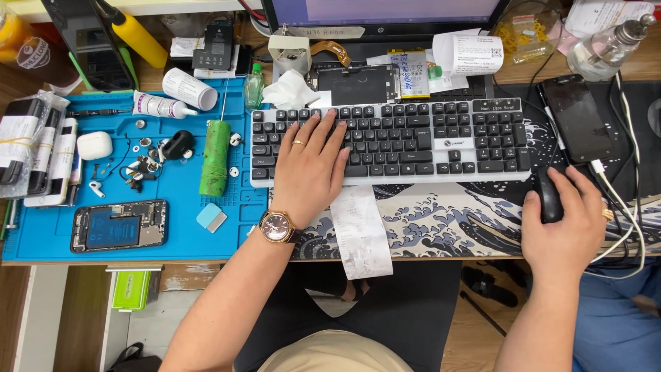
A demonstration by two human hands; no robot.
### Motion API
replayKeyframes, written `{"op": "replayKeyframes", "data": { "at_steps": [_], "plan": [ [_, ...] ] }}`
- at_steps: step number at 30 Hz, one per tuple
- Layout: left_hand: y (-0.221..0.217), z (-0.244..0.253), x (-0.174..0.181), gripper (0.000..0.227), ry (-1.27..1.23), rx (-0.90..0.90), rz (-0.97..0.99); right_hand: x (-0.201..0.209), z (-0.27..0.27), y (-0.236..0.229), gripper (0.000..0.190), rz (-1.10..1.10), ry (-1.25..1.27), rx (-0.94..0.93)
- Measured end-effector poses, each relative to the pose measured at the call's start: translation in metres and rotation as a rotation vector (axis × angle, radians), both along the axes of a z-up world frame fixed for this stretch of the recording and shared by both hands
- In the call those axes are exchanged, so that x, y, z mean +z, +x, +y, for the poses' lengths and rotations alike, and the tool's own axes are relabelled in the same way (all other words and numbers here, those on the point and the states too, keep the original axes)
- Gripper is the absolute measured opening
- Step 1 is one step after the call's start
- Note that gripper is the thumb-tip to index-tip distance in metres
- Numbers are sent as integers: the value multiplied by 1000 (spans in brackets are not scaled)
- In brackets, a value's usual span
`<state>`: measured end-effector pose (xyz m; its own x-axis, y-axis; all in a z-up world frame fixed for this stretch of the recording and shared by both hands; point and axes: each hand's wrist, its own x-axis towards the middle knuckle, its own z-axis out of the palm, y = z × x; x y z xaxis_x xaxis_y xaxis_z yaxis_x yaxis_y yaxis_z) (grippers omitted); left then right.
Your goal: The person is using a computer and a smartphone to manage or diagnose an electronics repair, while also handling receipts.
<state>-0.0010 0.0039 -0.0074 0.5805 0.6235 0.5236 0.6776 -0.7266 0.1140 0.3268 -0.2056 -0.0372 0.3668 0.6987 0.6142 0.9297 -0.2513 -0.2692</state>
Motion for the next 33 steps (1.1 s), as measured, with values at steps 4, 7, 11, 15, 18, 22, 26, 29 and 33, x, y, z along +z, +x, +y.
{"op": "replayKeyframes", "data": {
  "at_steps": [4, 7, 11, 15, 18, 22, 26, 29, 33],
  "plan": [
    [0, 0, -1, 39, 8, -1, -4, 2, 1, -1, 39, -4, 3, 9],
    [0, 1, -1, 39, 10, -2, -7, 2, 1, -1, 38, -1, 1, 8],
    [0, 0, -1, 39, 14, 6, 4, -1, 1, 1, 37, -13, 17, 19],
    [0, 0, -1, 39, 15, 4, -1, 1, 1, 0, 38, 2, 9, 16],
    [1, 0, -2, 39, 23, 5, -12, 2, 1, 0, 36, -29, 55, 43],
    [0, 1, -4, 39, 44, 16, 0, -4, 0, 4, 39, -31, 11, 7],
    [1, 1, -4, 39, 40, 18, -4, -3, -1, 1, 36, -29, 35, 16],
    [0, 0, -1, 39, 36, 13, -7, -4, -1, 2, 35, -26, 47, 17],
    [0, 0, 0, 38, 27, 3, -8, -5, -2, 3, 35, -23, 58, 35]
  ]
}}
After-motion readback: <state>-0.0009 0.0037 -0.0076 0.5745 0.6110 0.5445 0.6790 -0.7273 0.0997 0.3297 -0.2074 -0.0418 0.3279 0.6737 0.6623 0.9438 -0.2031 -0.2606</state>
